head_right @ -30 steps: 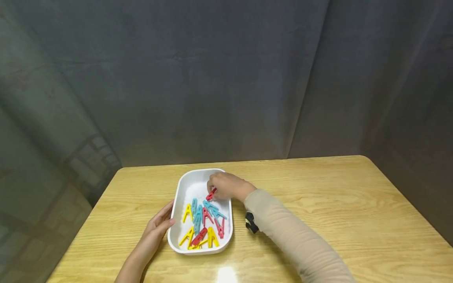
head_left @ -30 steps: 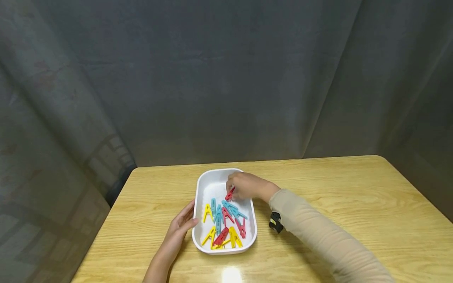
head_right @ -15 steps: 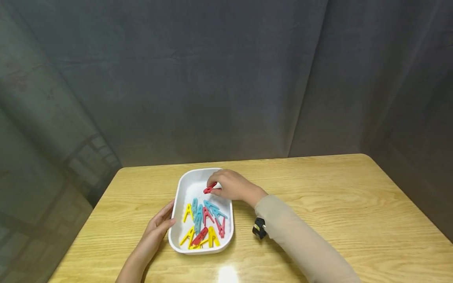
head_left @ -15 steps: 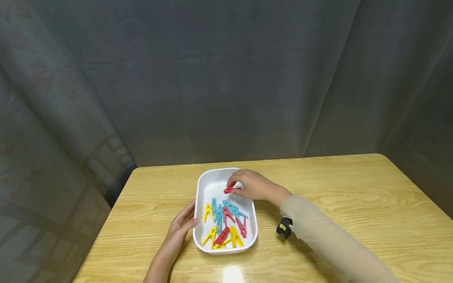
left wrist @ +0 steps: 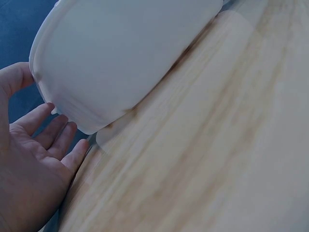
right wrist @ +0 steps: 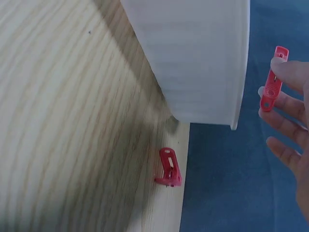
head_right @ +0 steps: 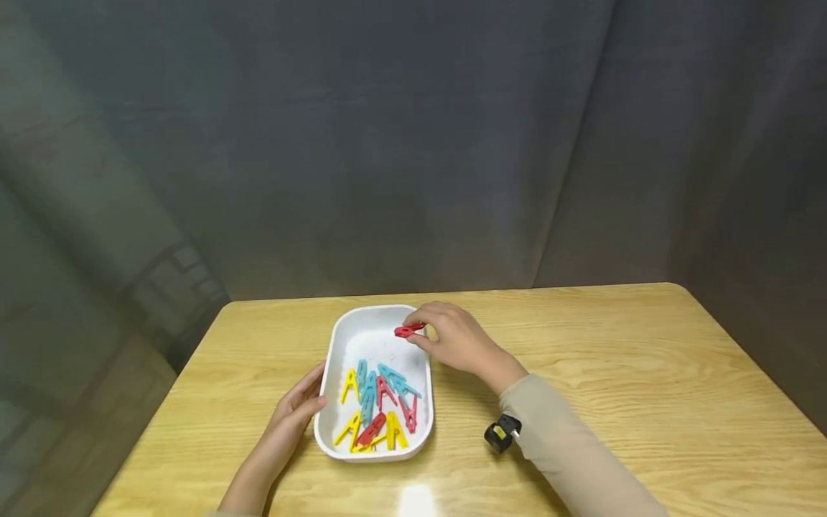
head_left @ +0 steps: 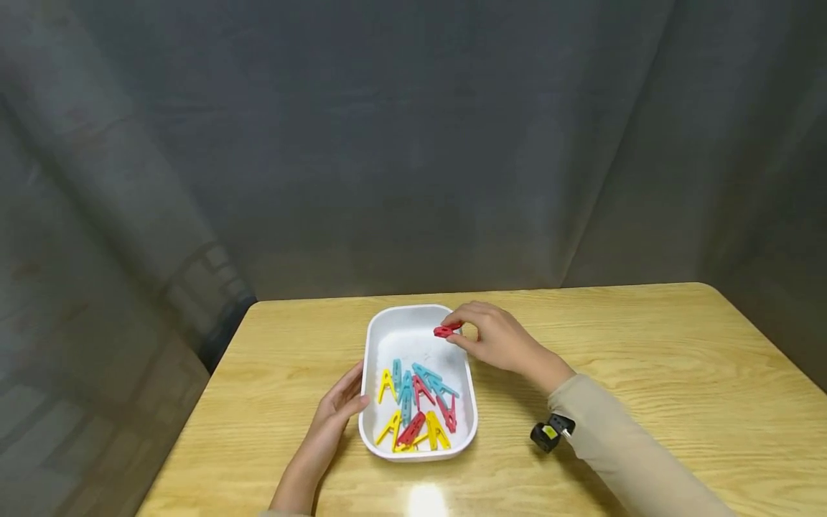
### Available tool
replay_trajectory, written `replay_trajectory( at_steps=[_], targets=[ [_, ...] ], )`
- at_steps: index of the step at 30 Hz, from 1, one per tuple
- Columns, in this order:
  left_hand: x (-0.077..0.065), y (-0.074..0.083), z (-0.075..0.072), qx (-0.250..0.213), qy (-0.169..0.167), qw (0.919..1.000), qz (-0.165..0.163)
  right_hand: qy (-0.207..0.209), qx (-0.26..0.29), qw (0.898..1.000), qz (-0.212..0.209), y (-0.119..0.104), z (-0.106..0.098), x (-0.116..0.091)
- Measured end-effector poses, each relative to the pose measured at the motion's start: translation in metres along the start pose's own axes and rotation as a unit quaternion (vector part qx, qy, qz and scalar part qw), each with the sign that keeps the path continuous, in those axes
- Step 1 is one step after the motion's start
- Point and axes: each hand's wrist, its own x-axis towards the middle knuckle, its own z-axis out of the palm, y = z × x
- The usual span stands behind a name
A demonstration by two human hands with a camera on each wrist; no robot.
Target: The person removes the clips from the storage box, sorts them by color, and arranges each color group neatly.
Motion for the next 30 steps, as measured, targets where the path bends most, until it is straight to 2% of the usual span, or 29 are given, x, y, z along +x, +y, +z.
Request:
replay_trajectory(
  at_steps=[8, 19, 30],
  targets=[
    [0.004, 0.000, 0.001, -0.001, -0.007, 1.0000, -0.003, 0.055, -0.007, 0.998, 0.030, 0.009, -0.013, -0.016],
    [0.002, 0.000, -0.002, 0.005, -0.008, 0.9999, -0.005, 0.072, -0.025, 0.992, 0.098, 0.025, -0.018, -0.035],
    [0.002, 0.001, -0.003, 0.004, -0.002, 0.9999, -0.013, 0.099, -0.034, 0.976, 0.192, 0.045, -0.008, -0.045]
  ],
)
